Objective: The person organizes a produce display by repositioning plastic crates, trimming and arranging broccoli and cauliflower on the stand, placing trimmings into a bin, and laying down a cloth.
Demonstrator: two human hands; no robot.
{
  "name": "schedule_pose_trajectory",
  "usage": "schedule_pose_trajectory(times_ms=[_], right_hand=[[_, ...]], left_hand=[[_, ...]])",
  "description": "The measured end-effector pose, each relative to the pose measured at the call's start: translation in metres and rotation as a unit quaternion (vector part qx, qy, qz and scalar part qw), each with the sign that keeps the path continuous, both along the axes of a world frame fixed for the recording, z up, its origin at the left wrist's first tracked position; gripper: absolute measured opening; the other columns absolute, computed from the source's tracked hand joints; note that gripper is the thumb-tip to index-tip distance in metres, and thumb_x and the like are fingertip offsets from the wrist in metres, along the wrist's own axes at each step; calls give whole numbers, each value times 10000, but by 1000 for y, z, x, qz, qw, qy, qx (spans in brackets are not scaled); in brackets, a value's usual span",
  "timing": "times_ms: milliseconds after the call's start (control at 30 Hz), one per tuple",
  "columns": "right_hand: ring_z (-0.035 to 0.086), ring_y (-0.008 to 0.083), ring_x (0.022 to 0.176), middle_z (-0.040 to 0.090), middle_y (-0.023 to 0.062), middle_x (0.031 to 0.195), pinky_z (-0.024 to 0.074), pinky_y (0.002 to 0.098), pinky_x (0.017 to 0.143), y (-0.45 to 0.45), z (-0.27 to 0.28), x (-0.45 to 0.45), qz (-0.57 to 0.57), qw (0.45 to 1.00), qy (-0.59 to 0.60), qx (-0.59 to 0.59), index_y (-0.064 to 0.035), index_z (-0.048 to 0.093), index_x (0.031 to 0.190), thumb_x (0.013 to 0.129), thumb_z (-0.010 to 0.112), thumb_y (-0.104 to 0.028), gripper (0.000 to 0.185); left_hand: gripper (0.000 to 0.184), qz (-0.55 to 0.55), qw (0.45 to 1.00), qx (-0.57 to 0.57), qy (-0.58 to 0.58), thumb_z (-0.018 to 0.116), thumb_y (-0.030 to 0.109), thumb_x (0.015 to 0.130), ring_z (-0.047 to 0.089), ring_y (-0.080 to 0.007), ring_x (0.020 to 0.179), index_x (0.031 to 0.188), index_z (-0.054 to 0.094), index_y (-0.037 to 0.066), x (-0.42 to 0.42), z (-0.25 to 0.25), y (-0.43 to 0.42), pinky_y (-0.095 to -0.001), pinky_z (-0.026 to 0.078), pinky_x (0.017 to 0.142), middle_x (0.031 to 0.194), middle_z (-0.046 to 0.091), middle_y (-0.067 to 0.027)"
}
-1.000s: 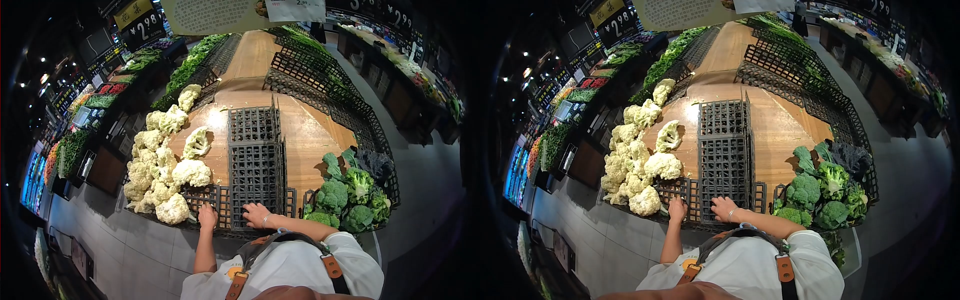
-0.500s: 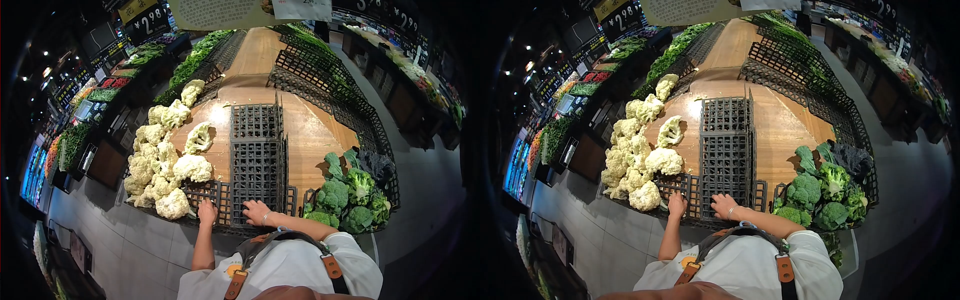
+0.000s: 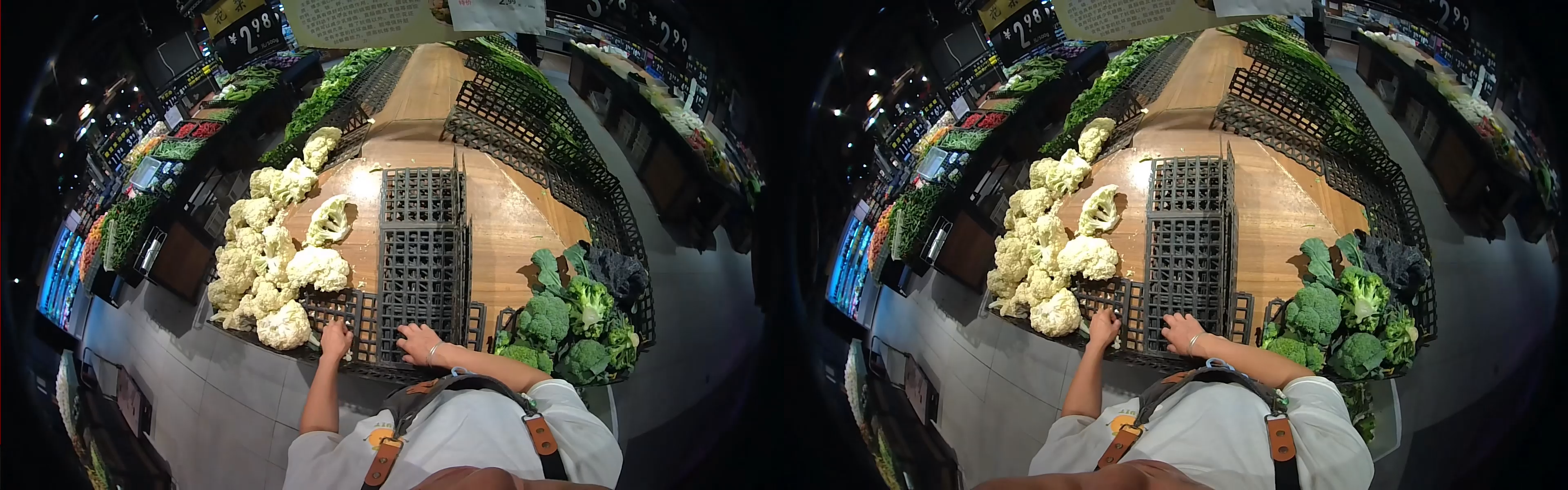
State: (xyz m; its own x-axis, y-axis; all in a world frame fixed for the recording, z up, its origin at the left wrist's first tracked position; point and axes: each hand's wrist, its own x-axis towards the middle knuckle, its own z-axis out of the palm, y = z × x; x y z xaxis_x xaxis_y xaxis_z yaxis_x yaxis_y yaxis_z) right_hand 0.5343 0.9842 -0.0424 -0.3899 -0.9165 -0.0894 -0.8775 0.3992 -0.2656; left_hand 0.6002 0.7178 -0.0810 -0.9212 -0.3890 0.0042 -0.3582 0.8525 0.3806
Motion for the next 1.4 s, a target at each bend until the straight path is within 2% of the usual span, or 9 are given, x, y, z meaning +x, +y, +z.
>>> schedule_pose_trajectory(times_ms=[67,133,233,367,500,600,900,1000,1400], right_hand=[[445,303,1147,433,152,1319,398,419,900,1,3,1,3,1000,1,9,-87,624,1096,777,655,-317,394],[446,302,1146,432,151,1321,397,420,899,3,6,0,3,1000,2,16,-87,624,1098,777,655,-319,397],[447,300,1143,433,151,1320,396,421,900,2,8,2,6,1000,1,24,-88,624,1102,778,655,-321,400],[451,301,1137,438,152,1312,398,417,900,1,9,2,7,1000,1,24,-90,624,1105,781,654,-322,399],[458,302,1127,448,152,1297,404,412,894,2,6,1,7,1000,8,14,-92,624,1103,780,656,-325,399],[461,300,1123,454,151,1290,407,411,890,2,4,1,8,1000,10,9,-93,625,1099,780,656,-333,400],[463,297,1121,463,145,1277,409,409,886,1,5,1,0,1000,6,14,-98,632,1087,773,661,-343,399],[462,298,1122,460,145,1282,409,409,889,0,6,1,0,1000,1,16,-100,632,1088,773,663,-346,401],[438,300,1146,439,142,1302,395,411,904,1,9,1,0,1000,-3,27,-99,623,1101,778,658,-330,398]], left_hand=[[212,-32,998,63,-3,687,181,731,570,-375,874,849,589,34,0,-14,-29,-477,468,765,983,564,-168],[217,-8,999,-41,-7,679,173,736,574,-378,893,861,580,25,11,27,-16,-458,483,752,965,560,-175],[204,18,985,-166,-35,662,166,754,607,-352,870,869,570,26,20,33,-21,-424,514,716,950,561,-170],[149,17,954,-263,-140,613,155,798,653,-288,815,902,568,59,20,-14,-15,-385,543,673,957,567,-146],[148,2,951,-255,-174,552,158,840,654,-292,814,942,559,50,15,3,-1,-372,544,669,966,596,-146],[155,11,952,-232,-199,549,177,843,656,-294,813,952,558,68,12,-11,-10,-389,534,665,976,623,-146],[249,25,947,-205,-246,539,196,841,624,-320,949,1051,498,69,13,-4,-8,-455,464,798,1003,635,-138],[260,31,946,-203,-252,541,197,837,620,-327,954,1055,490,64,12,-11,-12,-454,467,786,994,637,-142],[233,23,966,-183,-183,588,136,756,609,-332,894,972,552,57,19,-16,-14,-451,455,778,902,642,-151]])
